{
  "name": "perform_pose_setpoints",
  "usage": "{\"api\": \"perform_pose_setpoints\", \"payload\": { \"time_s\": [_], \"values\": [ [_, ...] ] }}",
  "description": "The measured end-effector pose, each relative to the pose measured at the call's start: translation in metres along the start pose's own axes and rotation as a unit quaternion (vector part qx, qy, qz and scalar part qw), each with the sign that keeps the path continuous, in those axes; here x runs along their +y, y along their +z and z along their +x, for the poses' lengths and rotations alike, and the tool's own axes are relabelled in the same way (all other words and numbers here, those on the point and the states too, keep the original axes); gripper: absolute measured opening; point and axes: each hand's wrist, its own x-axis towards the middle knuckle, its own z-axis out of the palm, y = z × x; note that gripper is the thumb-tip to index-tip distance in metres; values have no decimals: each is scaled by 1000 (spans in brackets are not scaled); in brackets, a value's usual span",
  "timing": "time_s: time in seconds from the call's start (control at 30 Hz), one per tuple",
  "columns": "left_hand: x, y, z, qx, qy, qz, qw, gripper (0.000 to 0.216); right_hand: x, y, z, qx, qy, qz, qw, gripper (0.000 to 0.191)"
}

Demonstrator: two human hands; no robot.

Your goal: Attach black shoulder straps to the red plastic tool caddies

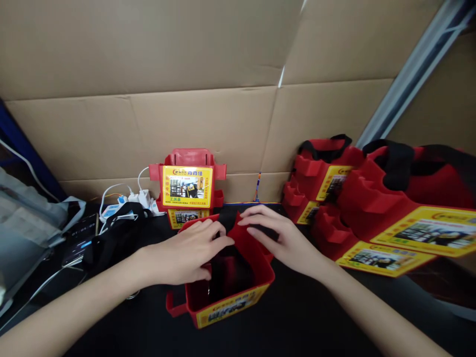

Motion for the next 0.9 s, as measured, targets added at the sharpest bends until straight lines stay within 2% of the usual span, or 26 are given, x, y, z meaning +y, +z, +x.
{"api": "perform_pose_setpoints", "payload": {
  "time_s": [0.07,0.13,0.17,0.23,0.3,0.37,0.4,0.47,0.53,0.57,0.6,0.63,0.67,0.73,0.77,0.83,0.9],
  "values": [
    [4,-13,-22,6,-22,-53,998,56,-3,2,-6,-15,-2,-23,1000,21],
    [7,-16,-48,77,-128,-81,985,48,-4,1,-12,-15,-4,-51,999,21],
    [9,-12,-61,129,-200,-90,967,47,-4,-1,-14,-13,-3,-65,998,21],
    [11,6,-83,203,-361,-124,901,49,-3,-4,-16,-5,2,-88,996,22],
    [12,29,-93,183,-459,-227,839,50,0,-5,-11,-9,1,-102,995,30],
    [11,47,-92,162,-476,-360,786,53,3,-3,-2,-27,-8,-116,993,41],
    [10,52,-88,178,-466,-414,762,52,5,0,4,-39,-16,-121,992,44],
    [7,51,-77,272,-441,-459,722,49,8,7,15,-61,-34,-120,990,40],
    [5,41,-64,378,-407,-445,702,46,10,16,23,-69,-50,-107,991,31],
    [5,35,-57,411,-383,-429,708,45,10,20,26,-70,-54,-102,991,29],
    [6,29,-50,420,-355,-408,729,46,10,23,27,-69,-53,-100,991,27],
    [8,26,-43,399,-328,-381,767,46,9,25,26,-68,-48,-104,991,26],
    [11,24,-36,349,-301,-343,818,46,7,26,25,-67,-42,-110,991,25],
    [15,27,-24,188,-253,-224,922,34,1,25,17,-59,-30,-125,990,24],
    [17,31,-19,104,-233,-153,955,25,-4,24,11,-52,-25,-134,989,24],
    [18,39,-13,-8,-200,-37,979,20,-16,21,-4,-63,-32,-148,986,28],
    [16,42,-11,-42,-169,9,985,23,-28,20,-21,-118,-55,-158,979,40]
  ]
}}
